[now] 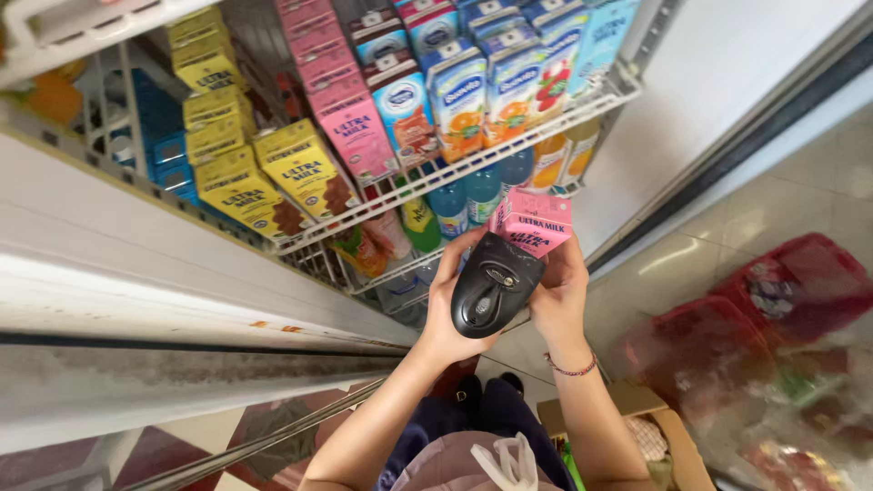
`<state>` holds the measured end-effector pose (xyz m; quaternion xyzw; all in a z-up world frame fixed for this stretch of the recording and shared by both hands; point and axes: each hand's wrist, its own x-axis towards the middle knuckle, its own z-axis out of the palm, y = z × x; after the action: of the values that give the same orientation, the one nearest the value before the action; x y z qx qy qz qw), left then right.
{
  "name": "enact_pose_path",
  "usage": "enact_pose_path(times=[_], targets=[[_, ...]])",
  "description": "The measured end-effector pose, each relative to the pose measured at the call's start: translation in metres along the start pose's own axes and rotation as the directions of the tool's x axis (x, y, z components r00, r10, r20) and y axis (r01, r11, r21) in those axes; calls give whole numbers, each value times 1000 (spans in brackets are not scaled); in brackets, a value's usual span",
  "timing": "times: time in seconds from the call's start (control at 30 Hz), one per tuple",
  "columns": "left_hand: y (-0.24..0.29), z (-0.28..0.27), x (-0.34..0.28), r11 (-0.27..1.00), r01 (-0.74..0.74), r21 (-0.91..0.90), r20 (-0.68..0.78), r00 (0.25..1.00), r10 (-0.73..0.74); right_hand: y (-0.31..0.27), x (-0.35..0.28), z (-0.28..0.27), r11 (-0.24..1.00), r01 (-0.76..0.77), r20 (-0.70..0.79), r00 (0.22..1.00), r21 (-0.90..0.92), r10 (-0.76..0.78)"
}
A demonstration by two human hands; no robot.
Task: The person scans various drink cartons with a handheld device and places them back onto the shelves of a refrigerator.
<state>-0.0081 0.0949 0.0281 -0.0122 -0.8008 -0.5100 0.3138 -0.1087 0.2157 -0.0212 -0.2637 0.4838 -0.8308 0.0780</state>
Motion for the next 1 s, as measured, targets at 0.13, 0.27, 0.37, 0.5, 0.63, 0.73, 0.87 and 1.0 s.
enact_pose_path(times=[0.13,0.27,0.37,0.5,0.63,0.73,0.87,1.0], targets=[[-2,-26,9,950,-61,306,-152,982,112,5,33,43,1000,-2,63,998,19,0],[-15,-43,17,950,-13,311,-282,953,106,17,64,74,958,237,210,957,-164,-201],[-20,-55,25,939,18,345,-366,923,117,29,85,95,958,253,268,940,-134,-211],[-26,-62,31,942,45,333,-424,899,107,37,101,106,954,267,357,911,-135,-205],[-31,-58,35,938,62,340,-461,881,109,38,110,108,926,318,389,894,-202,-222],[-33,-56,35,923,79,378,-476,871,120,37,114,108,934,281,406,897,-220,-174],[-34,-58,38,917,80,391,-473,872,126,33,120,113,908,326,423,885,-262,-196],[-33,-58,38,912,93,399,-474,872,118,27,121,116,889,358,438,874,-285,-212]])
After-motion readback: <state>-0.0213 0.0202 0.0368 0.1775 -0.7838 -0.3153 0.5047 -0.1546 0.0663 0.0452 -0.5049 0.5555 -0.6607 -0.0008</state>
